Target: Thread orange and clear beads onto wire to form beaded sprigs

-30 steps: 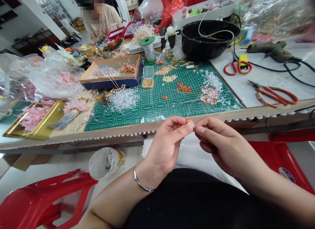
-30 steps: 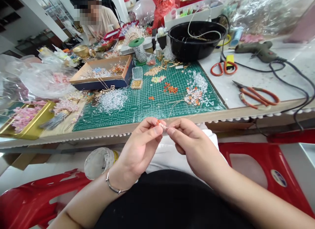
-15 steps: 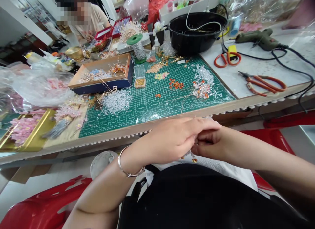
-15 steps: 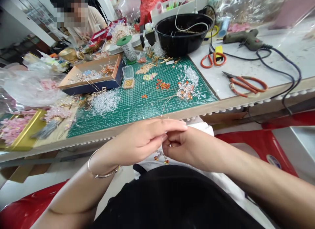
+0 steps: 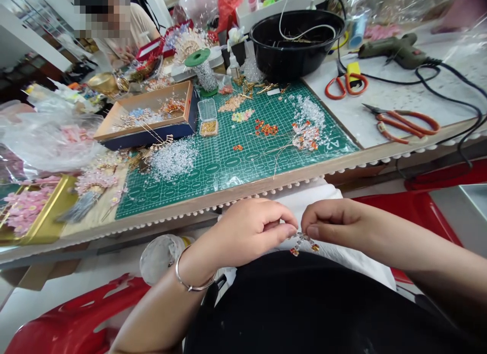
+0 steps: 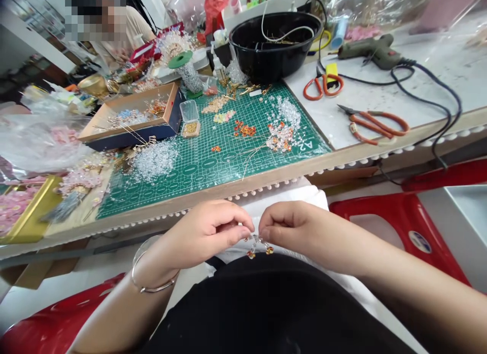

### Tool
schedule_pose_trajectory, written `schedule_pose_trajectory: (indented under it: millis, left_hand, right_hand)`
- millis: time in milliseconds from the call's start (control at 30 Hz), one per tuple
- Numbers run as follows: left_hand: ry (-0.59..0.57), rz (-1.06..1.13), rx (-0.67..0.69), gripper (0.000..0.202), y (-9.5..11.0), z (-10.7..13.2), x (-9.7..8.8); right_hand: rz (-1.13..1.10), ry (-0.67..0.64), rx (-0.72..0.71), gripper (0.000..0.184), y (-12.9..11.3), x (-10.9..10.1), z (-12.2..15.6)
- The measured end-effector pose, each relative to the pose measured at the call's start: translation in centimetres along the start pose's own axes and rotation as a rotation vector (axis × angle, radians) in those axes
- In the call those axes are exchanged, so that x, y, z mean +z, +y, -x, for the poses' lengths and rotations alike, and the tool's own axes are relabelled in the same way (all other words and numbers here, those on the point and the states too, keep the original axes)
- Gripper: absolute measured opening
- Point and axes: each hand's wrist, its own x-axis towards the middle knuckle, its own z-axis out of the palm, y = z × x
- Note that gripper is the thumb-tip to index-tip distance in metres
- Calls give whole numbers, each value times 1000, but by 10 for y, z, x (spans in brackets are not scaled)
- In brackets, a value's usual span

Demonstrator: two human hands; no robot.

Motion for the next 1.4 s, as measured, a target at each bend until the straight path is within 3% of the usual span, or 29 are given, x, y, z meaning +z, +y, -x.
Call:
schedule_pose_trajectory:
  millis: [267, 400, 533, 633, 800, 900, 1000, 1100, 1267, 1400]
  left_hand:
    - [-143, 348, -198, 19, -6, 4, 11]
    - [-164, 673, -240, 25, -14, 6, 20]
    - [-89, 1008, -219, 31, -17, 7, 31]
    - [4, 1057, -257, 36, -17, 8, 37]
    - [172, 1025, -252, 40, -16, 10, 46]
    - [320, 950, -193, 32, -10, 10, 48]
    - [455, 694, -127, 17, -1, 12, 47]
    - [576, 380, 24, 12, 7, 15, 44]
    - [738, -10, 284, 11, 9, 18, 43]
    - [691, -167, 389, 18, 7, 19, 40]
  right_hand:
    - [-80, -31, 49, 24, -1, -1, 5]
    - [-256, -84, 52, 28, 7, 0, 4]
    - [-512, -118, 24, 33, 17, 3, -1]
    - [-548, -94, -5, 37, 21, 6, -3]
    - [-513, -16, -106, 34, 21, 16, 3]
    - [-334, 154, -222, 34, 21, 26, 8]
    - [-36, 363, -318, 42, 24, 33, 11]
    - [152, 492, -418, 41, 24, 37, 10]
    - [43, 445, -448, 23, 15, 35, 10]
    - [-203, 330, -360, 20, 10, 29, 13]
